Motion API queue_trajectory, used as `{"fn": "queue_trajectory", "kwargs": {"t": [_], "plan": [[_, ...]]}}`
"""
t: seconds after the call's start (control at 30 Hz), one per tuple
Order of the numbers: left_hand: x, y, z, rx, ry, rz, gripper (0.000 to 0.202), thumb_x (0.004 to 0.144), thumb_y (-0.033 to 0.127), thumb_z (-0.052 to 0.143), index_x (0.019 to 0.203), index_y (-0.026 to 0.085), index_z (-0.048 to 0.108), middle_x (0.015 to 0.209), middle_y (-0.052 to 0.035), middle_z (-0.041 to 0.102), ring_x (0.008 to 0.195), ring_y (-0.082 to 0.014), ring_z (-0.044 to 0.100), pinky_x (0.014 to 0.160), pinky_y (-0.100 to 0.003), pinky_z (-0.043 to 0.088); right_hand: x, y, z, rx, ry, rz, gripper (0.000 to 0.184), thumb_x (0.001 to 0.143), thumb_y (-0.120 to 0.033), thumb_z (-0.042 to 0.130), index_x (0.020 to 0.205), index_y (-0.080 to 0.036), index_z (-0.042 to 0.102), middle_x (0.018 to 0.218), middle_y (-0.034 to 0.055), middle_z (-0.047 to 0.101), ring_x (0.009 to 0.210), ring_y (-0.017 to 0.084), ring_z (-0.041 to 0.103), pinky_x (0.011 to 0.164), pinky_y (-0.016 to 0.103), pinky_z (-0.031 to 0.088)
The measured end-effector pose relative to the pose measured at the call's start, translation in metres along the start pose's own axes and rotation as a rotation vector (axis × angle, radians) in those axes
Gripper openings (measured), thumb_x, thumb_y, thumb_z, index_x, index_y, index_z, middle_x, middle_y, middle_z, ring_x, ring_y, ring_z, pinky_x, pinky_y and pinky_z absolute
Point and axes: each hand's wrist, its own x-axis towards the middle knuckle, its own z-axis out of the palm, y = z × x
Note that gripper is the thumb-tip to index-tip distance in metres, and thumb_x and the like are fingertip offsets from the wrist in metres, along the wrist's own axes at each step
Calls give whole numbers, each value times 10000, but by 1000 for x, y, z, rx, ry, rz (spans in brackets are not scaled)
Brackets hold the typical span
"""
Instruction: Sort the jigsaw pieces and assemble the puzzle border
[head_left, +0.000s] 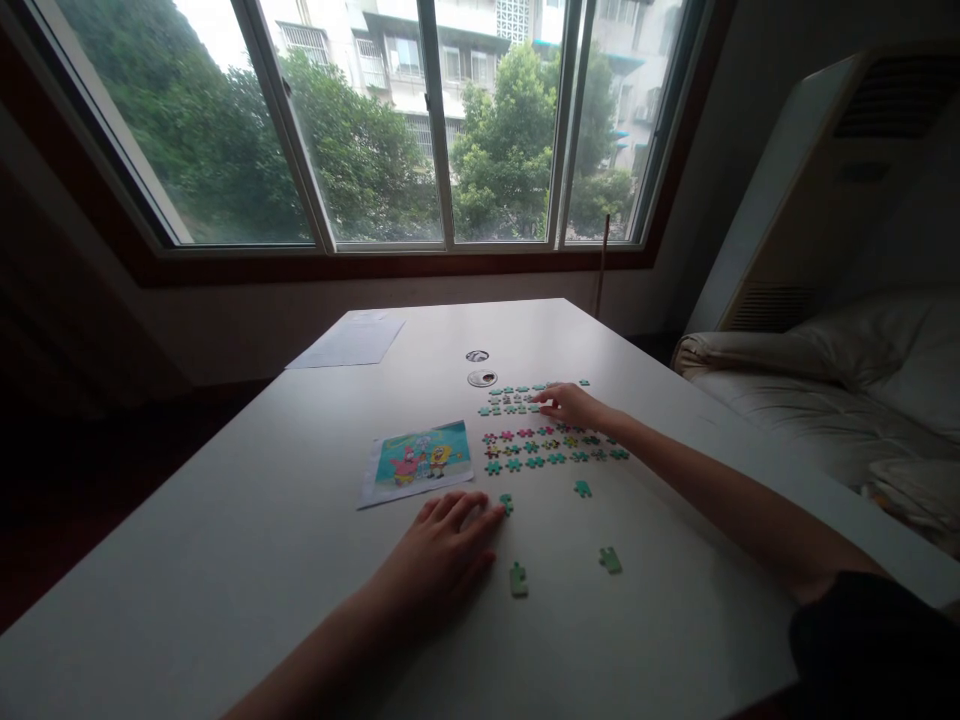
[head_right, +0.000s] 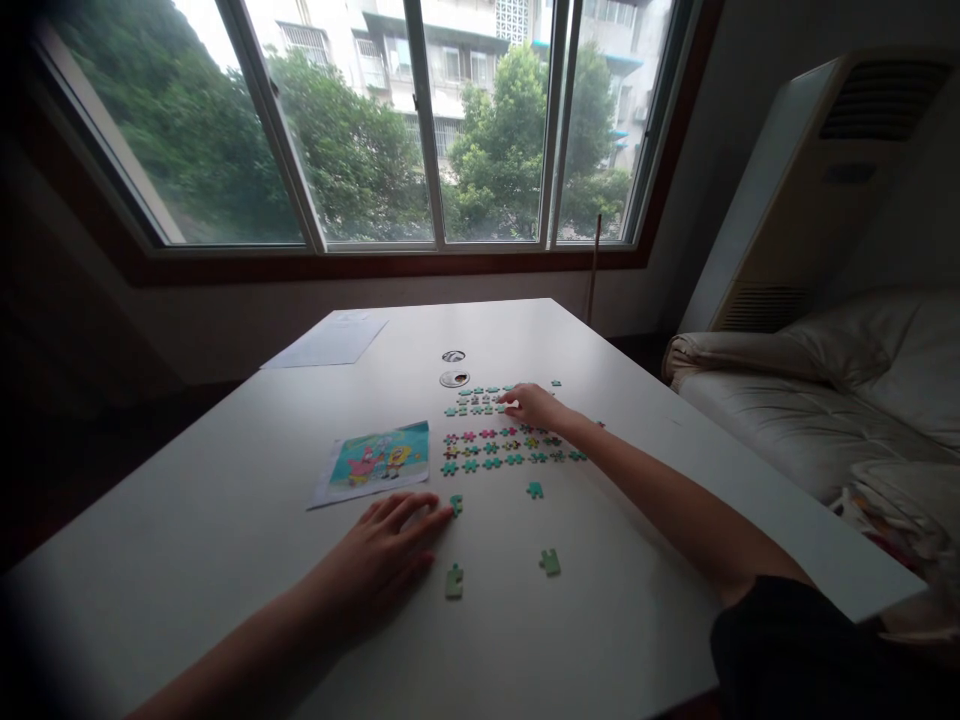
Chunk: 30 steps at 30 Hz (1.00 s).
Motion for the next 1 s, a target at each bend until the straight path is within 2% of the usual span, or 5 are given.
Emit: {"fn": "queue_trajectory", "kwargs": {"t": [0.43, 0.6, 0.77, 0.87, 1.0], "plan": [[1, 1, -1, 3, -15, -21, 436, 852, 253, 428, 1284, 254, 370, 1224, -82, 466, 1108, -272, 404, 900, -464, 366, 22, -5, -13, 8, -245, 127, 180, 655, -188, 655, 829, -145, 672, 793, 46, 660, 630, 135, 576, 542, 204, 412], [0, -1, 2, 3, -4, -13, 427, 859, 263, 425, 1283, 254, 374, 1216, -81, 468, 1105, -269, 402, 901, -454, 364, 21, -4, -13, 75, -222, 102, 220, 641, -174, 662, 856, -132, 641, 759, 29, 634, 652, 121, 554, 558, 195, 407], [0, -1, 2, -1, 19, -3, 427, 858, 256, 426, 1282, 254, 376, 1211, -78, 471, 1102, -266, 402, 902, -444, 361, -6, -23, -19, 157, -161, 2, 241, 755, -212, 567, 988, -170, 616, 728, -2, 608, 641, 96, 542, 598, 199, 410], [0, 1, 0, -8, 17, -11, 431, 855, 255, 429, 1283, 256, 375, 1214, -77, 470, 1106, -269, 398, 905, -449, 356, -34, -45, -17, 297, -115, -87, 182, 772, -237, 556, 920, -171, 638, 731, 9, 618, 658, 103, 557, 601, 204, 414], [0, 3, 1, -4, 15, -18, 424, 852, 255, 434, 1273, 254, 389, 1208, -81, 475, 1102, -273, 399, 902, -454, 356, -72, -72, -5, 469, -113, -53, 136, 726, -256, 618, 823, -160, 606, 699, 2, 635, 637, 104, 578, 574, 193, 409]]}}
